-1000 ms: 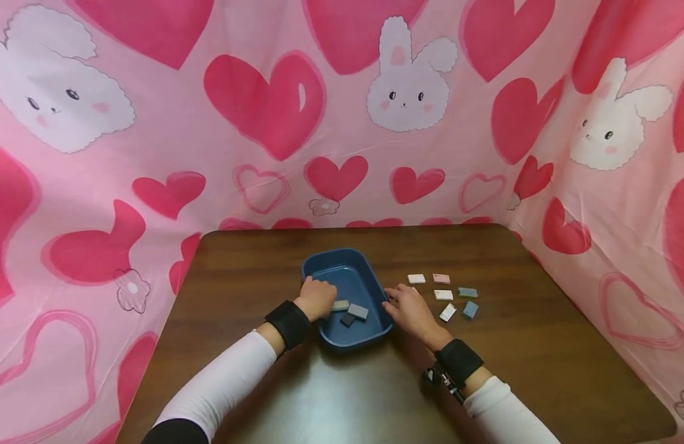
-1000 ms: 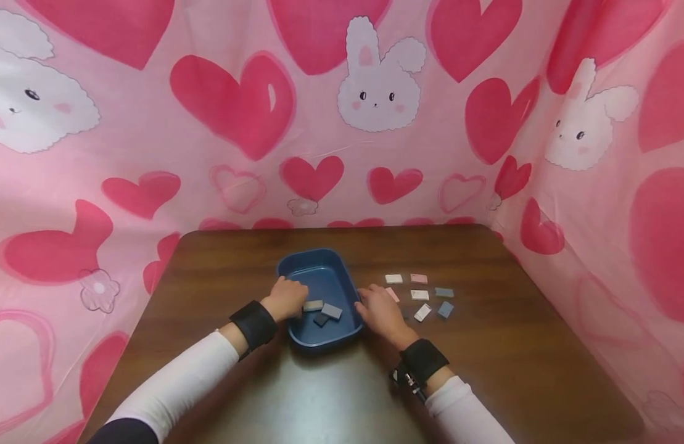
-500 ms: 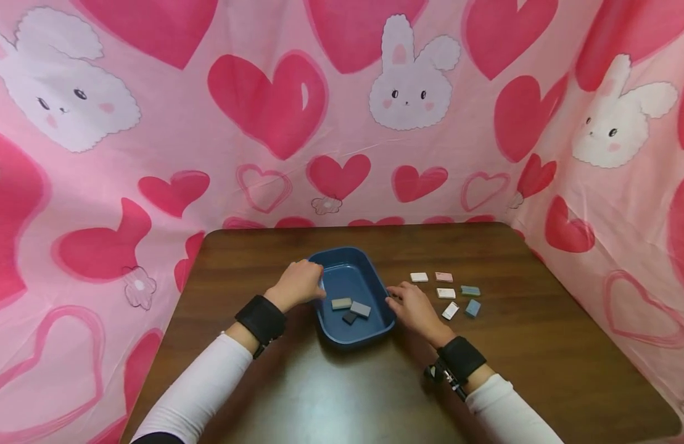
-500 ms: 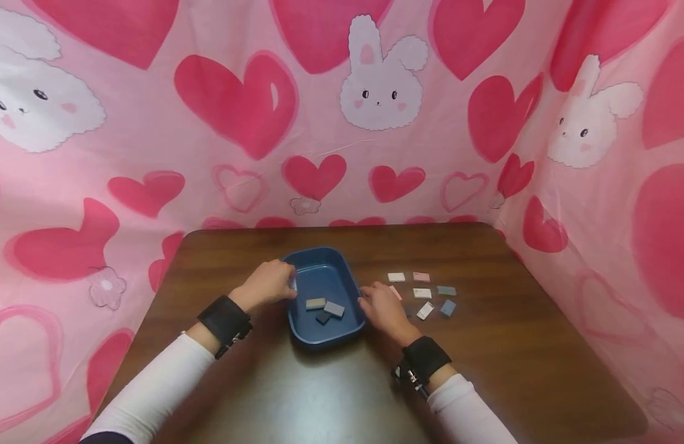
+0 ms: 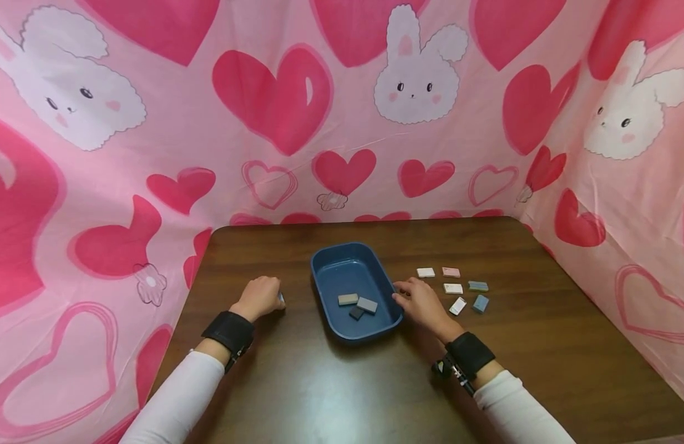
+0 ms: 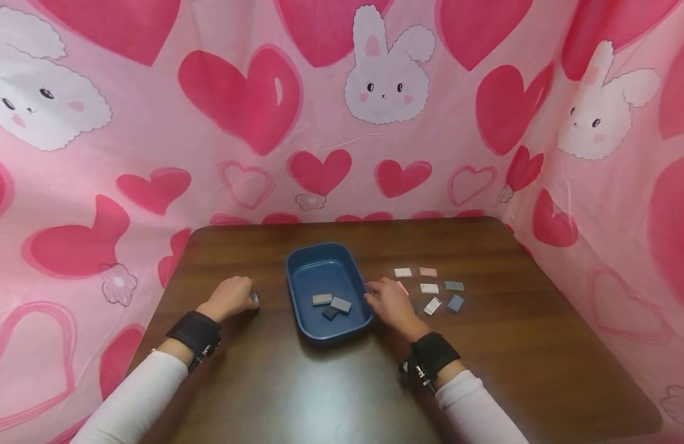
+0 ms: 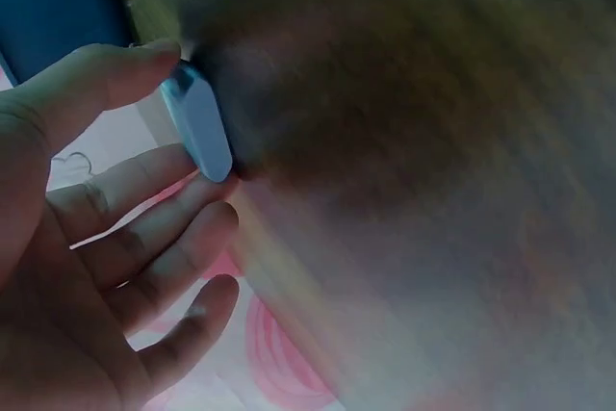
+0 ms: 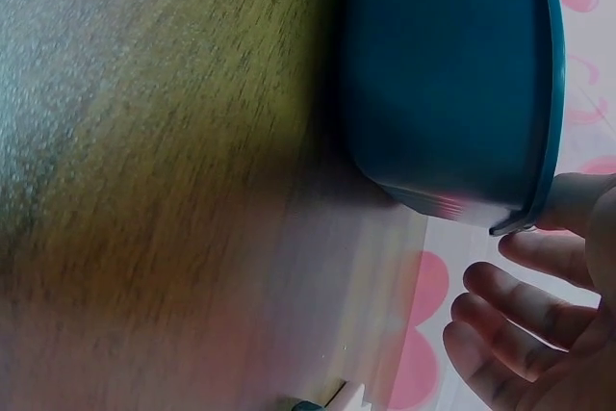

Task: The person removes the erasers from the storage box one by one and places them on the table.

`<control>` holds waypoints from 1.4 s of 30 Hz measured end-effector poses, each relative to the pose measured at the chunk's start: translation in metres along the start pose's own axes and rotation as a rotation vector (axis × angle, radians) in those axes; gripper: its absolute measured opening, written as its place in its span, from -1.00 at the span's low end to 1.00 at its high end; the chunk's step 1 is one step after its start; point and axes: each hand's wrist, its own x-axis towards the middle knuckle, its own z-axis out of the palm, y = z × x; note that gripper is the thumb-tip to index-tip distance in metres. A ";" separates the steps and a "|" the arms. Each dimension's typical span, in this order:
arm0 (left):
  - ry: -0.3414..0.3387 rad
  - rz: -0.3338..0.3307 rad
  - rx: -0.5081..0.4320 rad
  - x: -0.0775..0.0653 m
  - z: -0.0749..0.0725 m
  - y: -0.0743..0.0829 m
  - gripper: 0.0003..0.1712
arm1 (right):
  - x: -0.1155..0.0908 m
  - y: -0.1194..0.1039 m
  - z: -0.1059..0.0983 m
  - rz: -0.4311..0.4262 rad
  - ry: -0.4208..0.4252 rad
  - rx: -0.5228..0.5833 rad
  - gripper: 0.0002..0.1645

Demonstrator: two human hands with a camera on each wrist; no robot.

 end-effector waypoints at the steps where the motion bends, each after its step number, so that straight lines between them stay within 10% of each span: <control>1: 0.002 -0.004 0.001 -0.001 0.002 -0.001 -0.70 | 0.000 0.000 0.000 0.000 -0.001 0.002 -0.66; 16: 0.013 -0.039 0.001 0.003 -0.013 0.008 -0.64 | 0.000 0.003 0.003 0.000 0.011 0.026 -0.65; 24: 0.191 -0.003 -0.083 0.029 -0.034 0.059 -0.66 | 0.001 0.004 0.001 0.000 0.020 0.025 -0.66; 32: -0.009 0.251 -0.134 0.043 -0.005 0.125 -0.67 | 0.002 0.000 0.004 -0.006 0.040 -0.015 -0.66; 42: -0.229 0.304 -0.149 0.052 0.018 0.138 -0.87 | -0.003 -0.001 0.002 0.000 0.033 -0.078 -0.65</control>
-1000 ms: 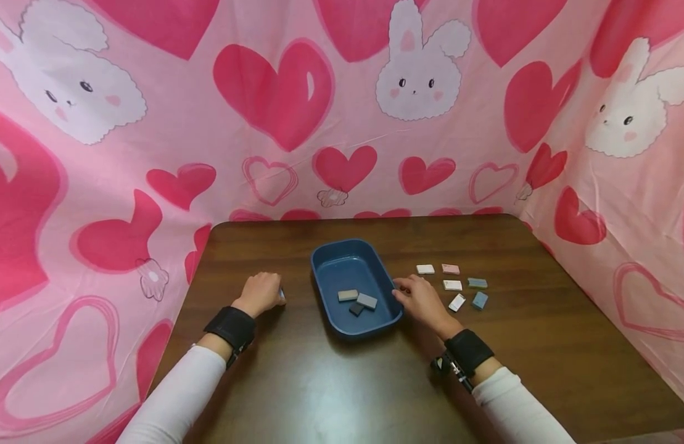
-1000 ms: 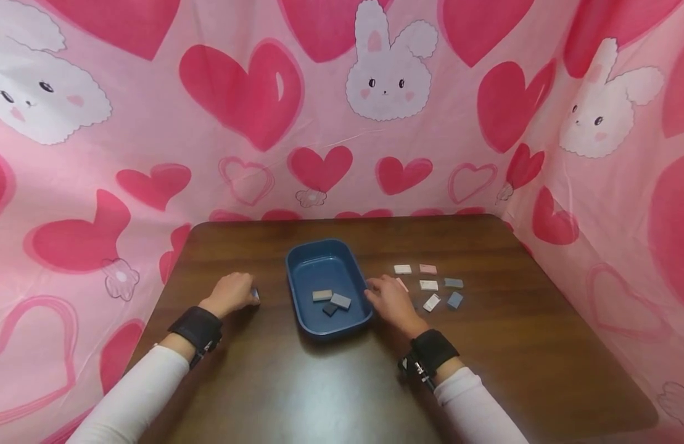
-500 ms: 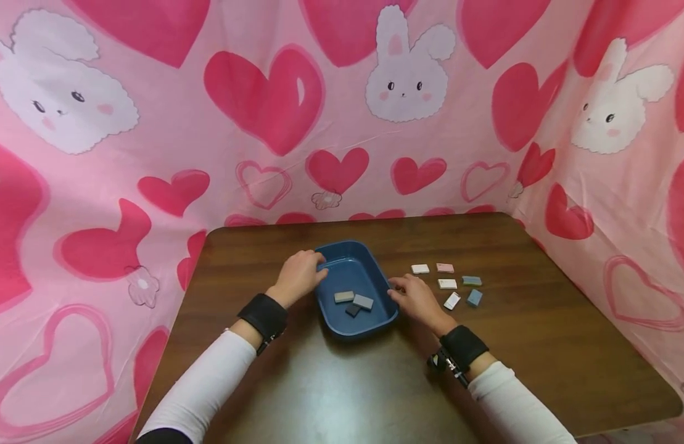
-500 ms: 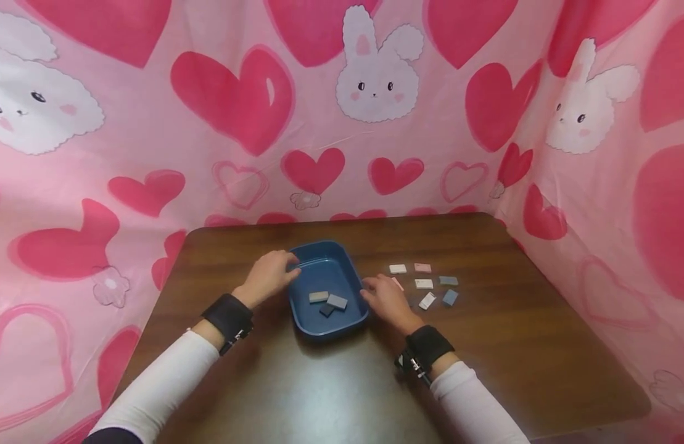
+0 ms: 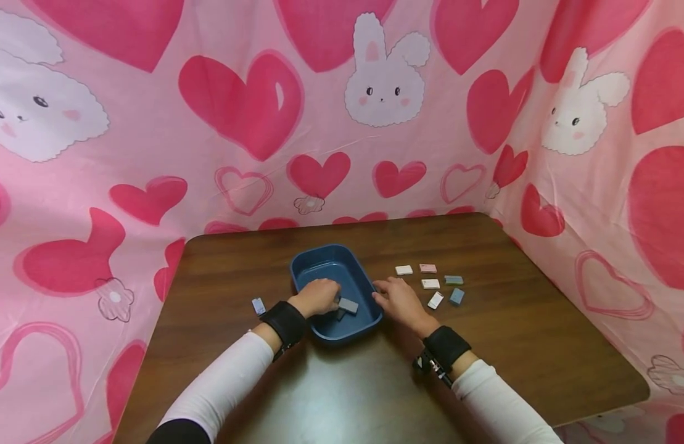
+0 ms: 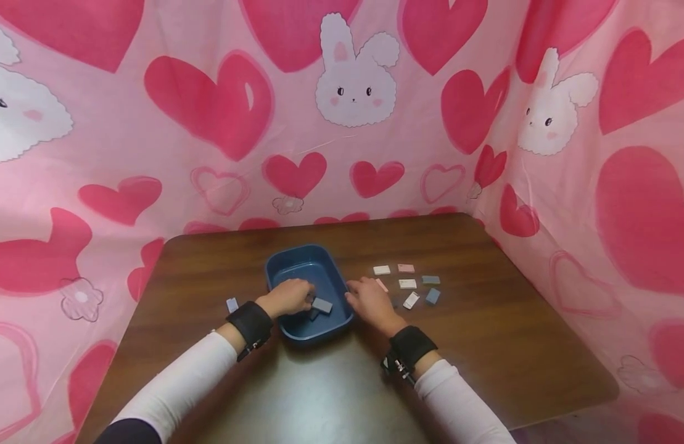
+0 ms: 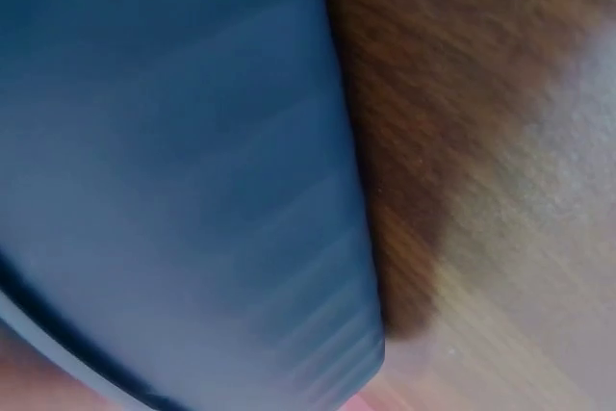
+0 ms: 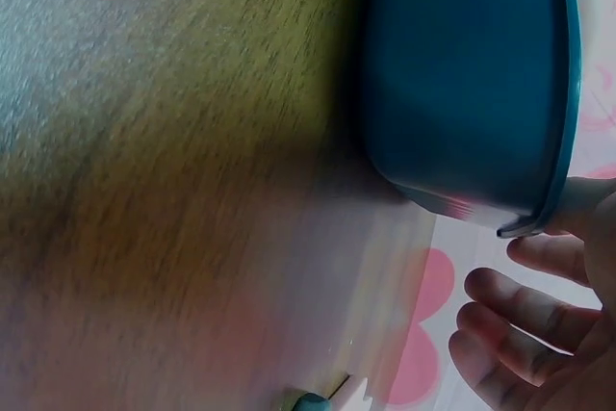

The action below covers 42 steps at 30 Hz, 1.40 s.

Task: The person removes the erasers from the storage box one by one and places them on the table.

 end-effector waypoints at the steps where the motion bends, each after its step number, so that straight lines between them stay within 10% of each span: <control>1: -0.007 0.003 0.001 0.000 0.000 -0.001 -0.87 | 0.000 -0.001 0.000 -0.001 -0.001 -0.003 -0.65; 15: 0.131 0.055 0.022 -0.006 -0.015 -0.016 -0.72 | -0.003 0.000 0.001 -0.054 0.071 -0.012 -0.69; 24: 0.350 -0.125 0.093 -0.036 -0.052 -0.072 -0.65 | -0.002 -0.001 0.000 -0.036 0.046 0.010 -0.66; 34: 0.349 -0.314 0.065 -0.065 -0.028 -0.145 -0.69 | -0.004 0.003 0.005 -0.061 0.090 0.034 -0.66; 42: 0.333 -0.296 0.019 -0.066 -0.020 -0.163 -0.76 | -0.004 0.005 0.006 -0.055 0.108 0.027 -0.65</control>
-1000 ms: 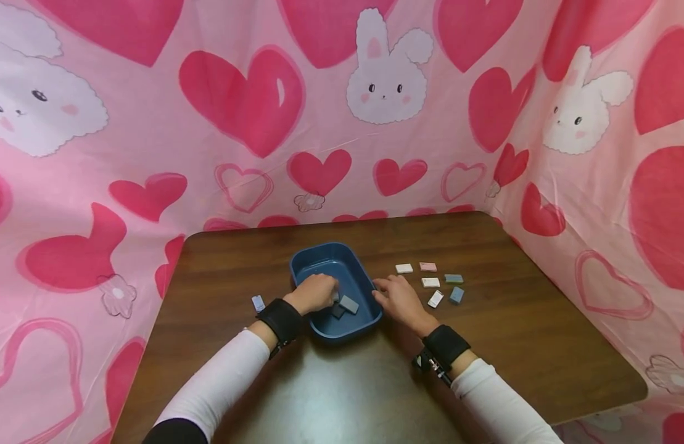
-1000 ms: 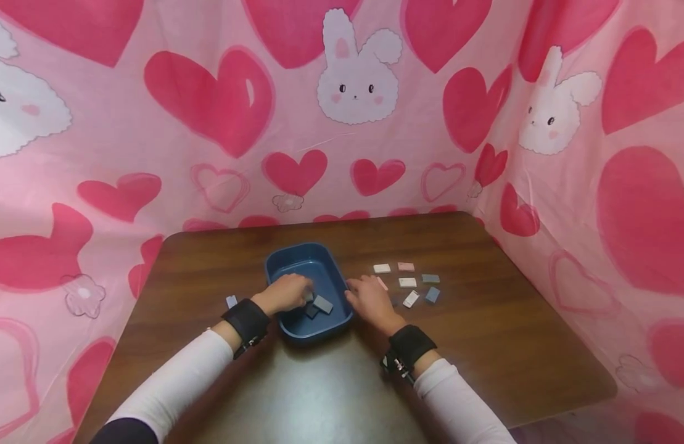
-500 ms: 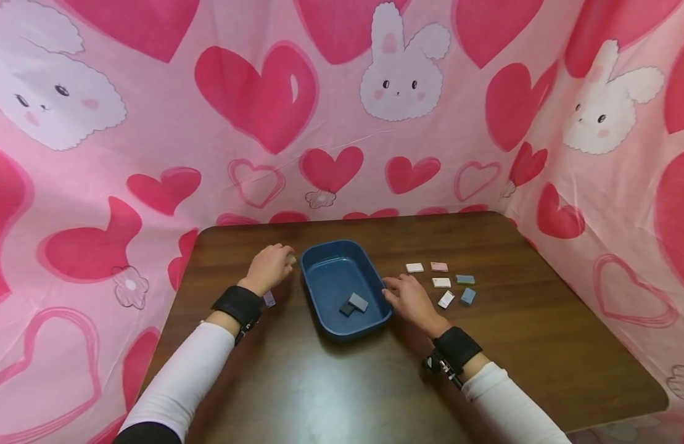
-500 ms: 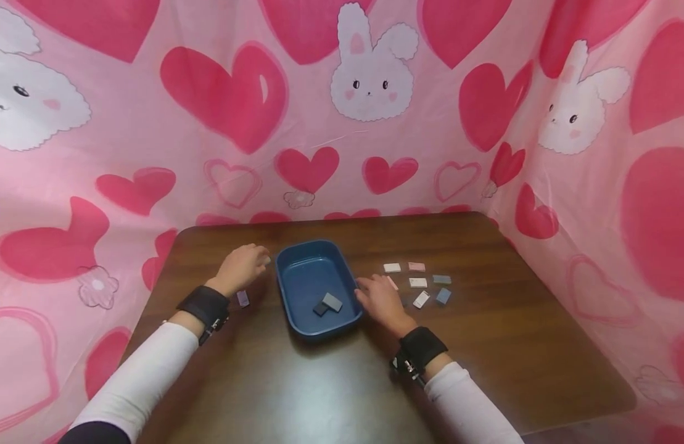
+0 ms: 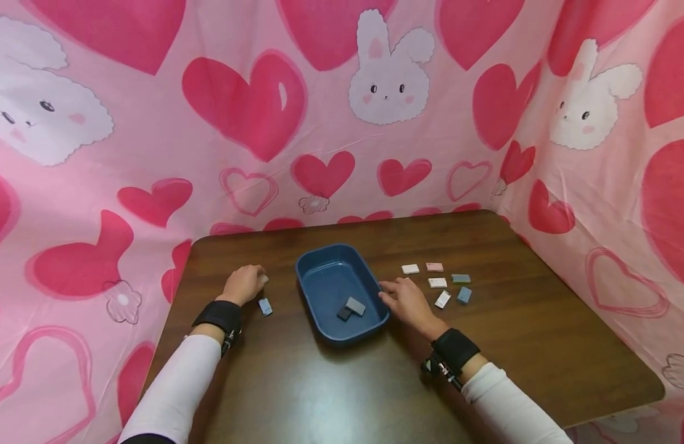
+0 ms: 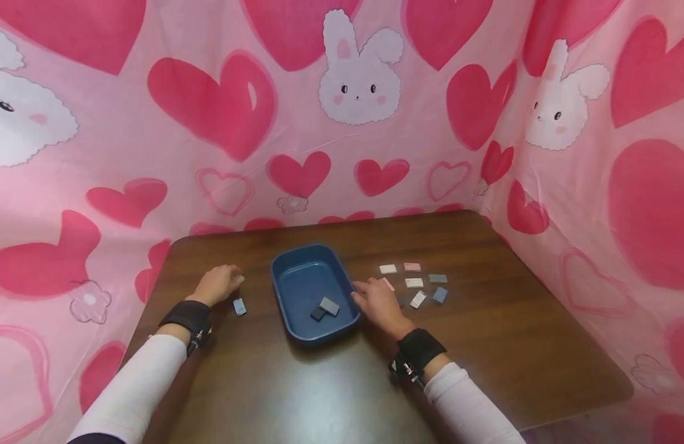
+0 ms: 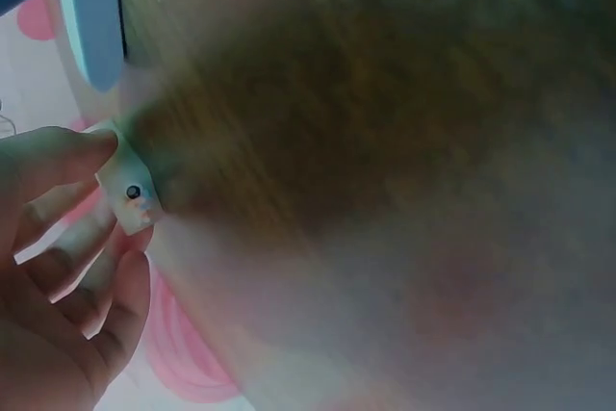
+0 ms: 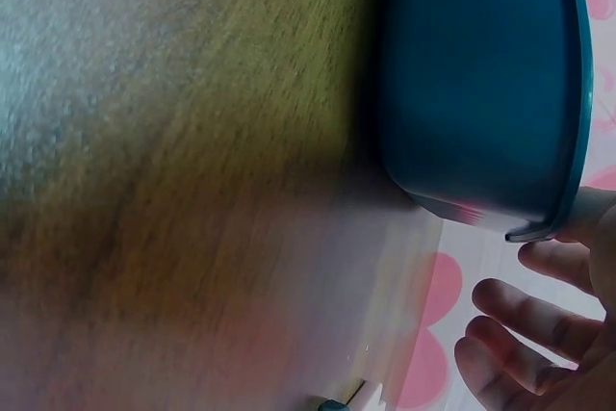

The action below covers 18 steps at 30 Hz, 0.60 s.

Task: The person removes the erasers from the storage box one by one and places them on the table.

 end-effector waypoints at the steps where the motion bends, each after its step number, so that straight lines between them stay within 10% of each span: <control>1: 0.003 0.003 -0.005 -0.001 0.000 0.000 -0.76 | 0.000 -0.001 0.000 -0.002 0.000 0.003 -0.65; 11: 0.080 -0.076 -0.035 0.002 -0.016 0.021 -0.43 | 0.003 -0.004 -0.005 0.014 -0.024 -0.002 -0.65; 18: 0.170 0.099 -0.033 0.009 -0.028 0.079 -0.53 | 0.000 -0.005 -0.005 0.028 -0.035 -0.010 -0.64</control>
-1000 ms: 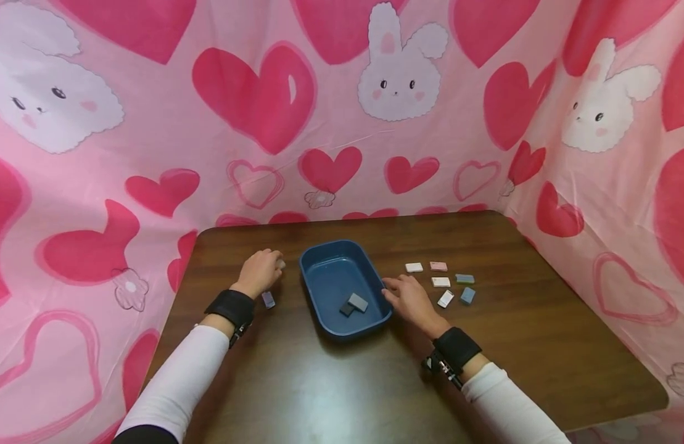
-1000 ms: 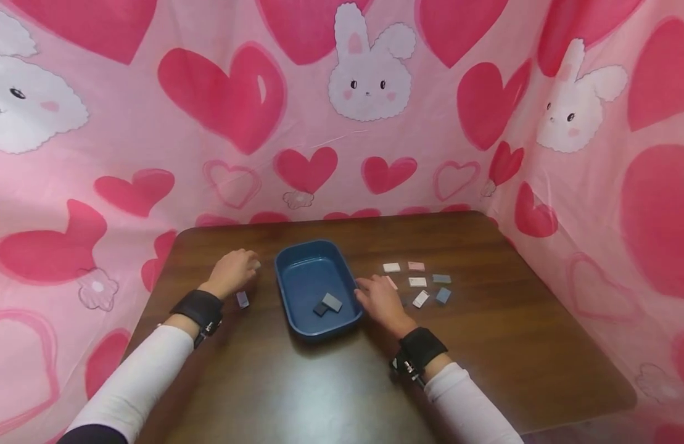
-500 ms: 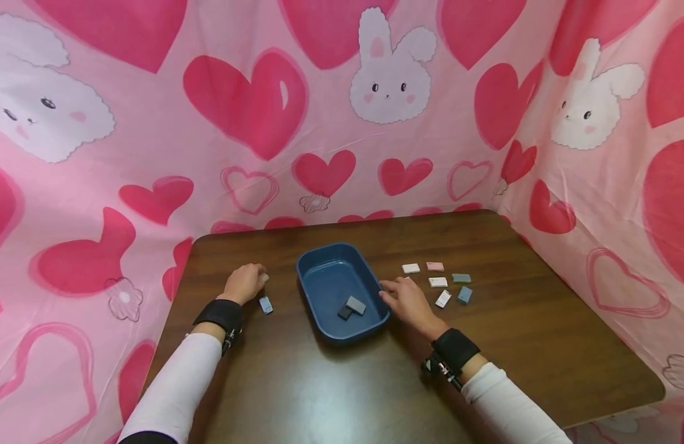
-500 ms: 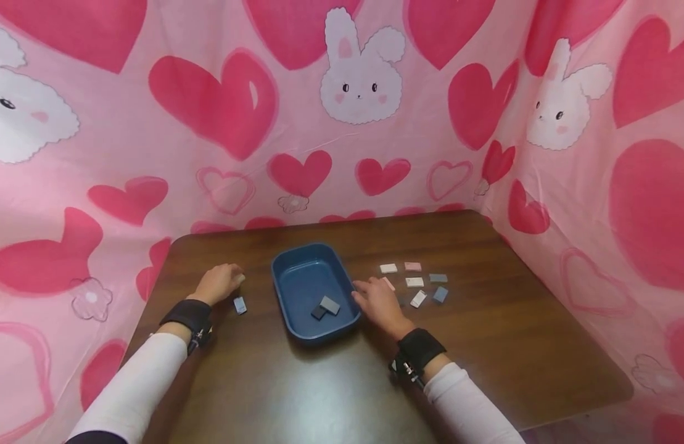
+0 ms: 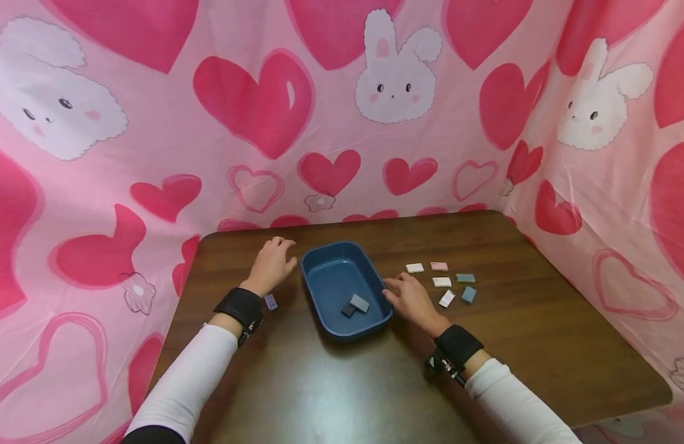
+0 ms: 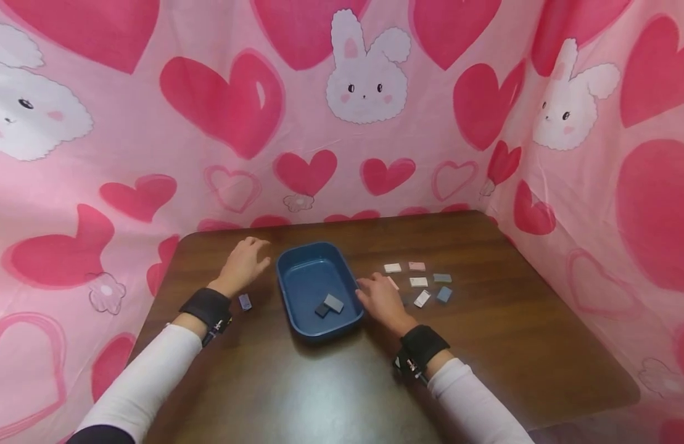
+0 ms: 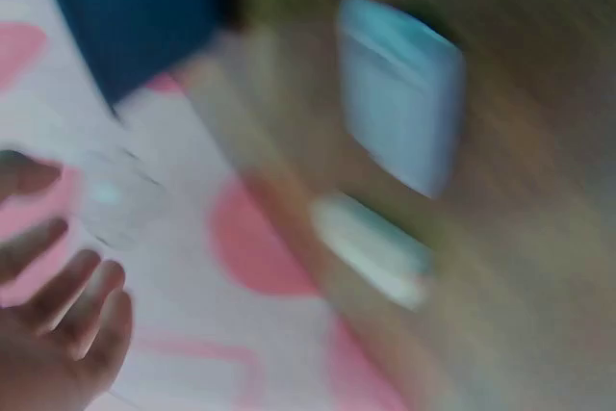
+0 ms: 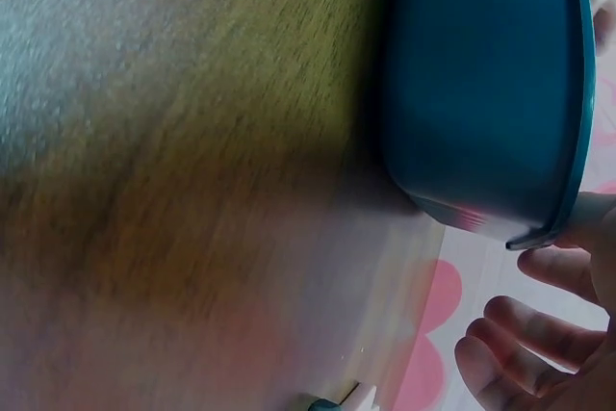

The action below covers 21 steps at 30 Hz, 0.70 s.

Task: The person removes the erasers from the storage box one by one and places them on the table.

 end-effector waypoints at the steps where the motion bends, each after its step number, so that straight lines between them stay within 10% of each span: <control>1: -0.026 0.047 -0.001 0.002 0.002 0.011 -0.54 | 0.000 0.001 0.000 0.011 -0.002 0.001 -0.64; 11: -0.442 0.328 -0.049 0.000 0.040 0.098 -0.50 | -0.003 -0.001 0.004 -0.040 -0.007 -0.038 -0.68; 21: -0.476 0.527 0.149 -0.005 0.068 0.128 -0.89 | -0.004 -0.002 -0.001 -0.135 0.087 -0.051 -0.72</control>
